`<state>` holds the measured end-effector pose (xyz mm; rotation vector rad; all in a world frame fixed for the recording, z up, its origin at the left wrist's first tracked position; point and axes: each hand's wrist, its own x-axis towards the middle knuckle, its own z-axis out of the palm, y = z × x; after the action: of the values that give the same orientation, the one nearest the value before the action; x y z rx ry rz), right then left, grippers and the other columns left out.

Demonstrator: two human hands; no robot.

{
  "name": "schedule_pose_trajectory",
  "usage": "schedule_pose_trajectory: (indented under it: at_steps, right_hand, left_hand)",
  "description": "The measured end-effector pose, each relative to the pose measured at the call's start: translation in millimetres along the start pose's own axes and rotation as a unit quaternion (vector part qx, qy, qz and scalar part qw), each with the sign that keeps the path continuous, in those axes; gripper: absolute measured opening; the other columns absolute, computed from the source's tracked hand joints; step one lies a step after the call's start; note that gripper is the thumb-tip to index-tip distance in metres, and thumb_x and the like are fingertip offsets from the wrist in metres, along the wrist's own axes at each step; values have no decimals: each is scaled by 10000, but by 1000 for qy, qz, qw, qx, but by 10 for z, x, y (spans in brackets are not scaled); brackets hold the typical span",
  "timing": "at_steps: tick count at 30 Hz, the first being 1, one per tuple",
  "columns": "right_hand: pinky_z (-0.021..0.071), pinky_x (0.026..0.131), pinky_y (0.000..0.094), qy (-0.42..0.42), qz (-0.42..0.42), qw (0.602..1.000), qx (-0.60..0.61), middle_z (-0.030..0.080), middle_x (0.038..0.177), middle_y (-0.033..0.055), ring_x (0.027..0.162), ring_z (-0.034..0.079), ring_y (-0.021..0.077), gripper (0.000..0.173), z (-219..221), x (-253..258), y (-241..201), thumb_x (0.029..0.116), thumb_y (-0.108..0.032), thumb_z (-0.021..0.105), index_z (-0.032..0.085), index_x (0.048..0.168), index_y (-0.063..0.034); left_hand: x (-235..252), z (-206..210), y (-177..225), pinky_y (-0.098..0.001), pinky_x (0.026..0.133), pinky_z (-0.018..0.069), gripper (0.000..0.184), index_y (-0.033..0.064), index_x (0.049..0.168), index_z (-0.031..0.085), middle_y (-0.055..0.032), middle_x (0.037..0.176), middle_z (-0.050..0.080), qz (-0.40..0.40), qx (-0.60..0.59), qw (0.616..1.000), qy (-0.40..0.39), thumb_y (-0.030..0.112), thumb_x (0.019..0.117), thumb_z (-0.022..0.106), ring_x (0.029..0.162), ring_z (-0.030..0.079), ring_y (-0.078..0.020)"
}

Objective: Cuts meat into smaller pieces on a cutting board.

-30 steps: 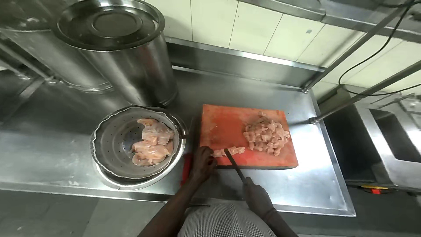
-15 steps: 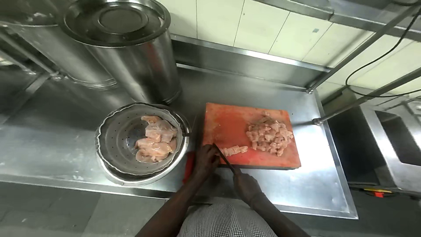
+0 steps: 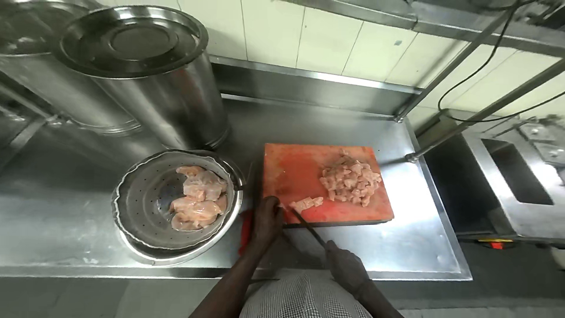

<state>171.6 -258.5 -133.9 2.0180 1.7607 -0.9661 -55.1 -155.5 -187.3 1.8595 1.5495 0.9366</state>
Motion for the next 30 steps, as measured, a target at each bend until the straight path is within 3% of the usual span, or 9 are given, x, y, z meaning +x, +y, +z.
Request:
schedule_pose_trajectory:
  at_steps: [4, 7, 12, 14, 17, 22, 25, 28, 30]
  right_hand:
    - [564, 747, 545, 177, 3, 970, 167, 680, 829, 159, 783, 694, 347, 326, 128, -112, 538, 1077, -268, 452, 607, 1252, -42]
    - [550, 627, 490, 249, 42, 931, 262, 630, 742, 122, 627, 636, 276, 291, 243, -131, 902, 1067, -247, 491, 610, 1223, -32]
    - [534, 493, 420, 258, 135, 862, 415, 582, 697, 109, 495, 574, 222, 249, 453, -98, 1351, 1081, -225, 490, 583, 1214, -36]
    - [527, 471, 411, 266, 149, 829, 468, 572, 690, 113, 476, 561, 220, 251, 516, -86, 1430, 1086, -218, 483, 577, 1213, -24]
    - [516, 435, 386, 279, 146, 775, 548, 539, 633, 92, 442, 539, 204, 244, 586, -54, 1471, 1091, -215, 486, 557, 1205, -11]
    - [508, 396, 380, 264, 131, 719, 629, 504, 599, 81, 405, 519, 201, 248, 588, -22, 1512, 1098, -219, 486, 530, 1239, -20]
    - [510, 388, 378, 252, 131, 701, 654, 498, 605, 78, 406, 520, 200, 235, 579, -13, 1553, 1098, -215, 486, 523, 1233, -26]
    - [505, 383, 367, 243, 127, 686, 674, 491, 604, 72, 400, 509, 192, 230, 592, -14, 1577, 1098, -219, 494, 525, 1233, -36]
    - [503, 382, 365, 239, 128, 685, 676, 490, 601, 71, 399, 507, 190, 238, 595, -18, 1573, 1098, -220, 494, 528, 1248, -39]
  left_hand:
    - [50, -32, 172, -536, 886, 562, 188, 23, 1143, 676, -172, 1079, 677, -48, 39, 996, -67, 104, 973, 664, 971, 673, -318]
    - [126, 43, 429, -541, 987, 537, 454, 71, 1335, 637, -199, 1323, 612, -75, 111, 979, -152, 119, 896, 742, 1194, 614, -379]
    - [399, 392, 781, -570, 1009, 521, 728, 122, 1488, 522, -263, 1478, 462, -90, 171, 951, -242, 143, 830, 832, 1294, 526, -459]
    - [506, 509, 859, -578, 1025, 502, 679, 126, 1477, 541, -260, 1467, 482, -50, 184, 947, -258, 143, 851, 802, 1305, 517, -454]
    - [640, 612, 968, -600, 999, 502, 473, 69, 1329, 649, -279, 1374, 554, 15, 179, 944, -276, 102, 872, 767, 1237, 564, -464]
    - [955, 747, 1201, -533, 1064, 479, 312, 21, 1198, 707, -227, 1309, 624, 5, 263, 890, -372, 108, 898, 701, 1265, 578, -377]
    - [1045, 720, 1377, -539, 1059, 477, 290, 2, 1176, 700, -241, 1277, 633, 9, 229, 905, -358, 92, 900, 705, 1242, 590, -387]
    - [1078, 750, 1609, -521, 1127, 437, 365, 17, 1280, 657, -243, 1384, 575, 58, 196, 934, -294, 100, 926, 693, 1326, 536, -388]
    - [1039, 874, 1655, -550, 1208, 332, 551, 50, 1472, 528, -238, 1580, 398, 107, 164, 941, -276, 141, 952, 684, 1481, 360, -414]
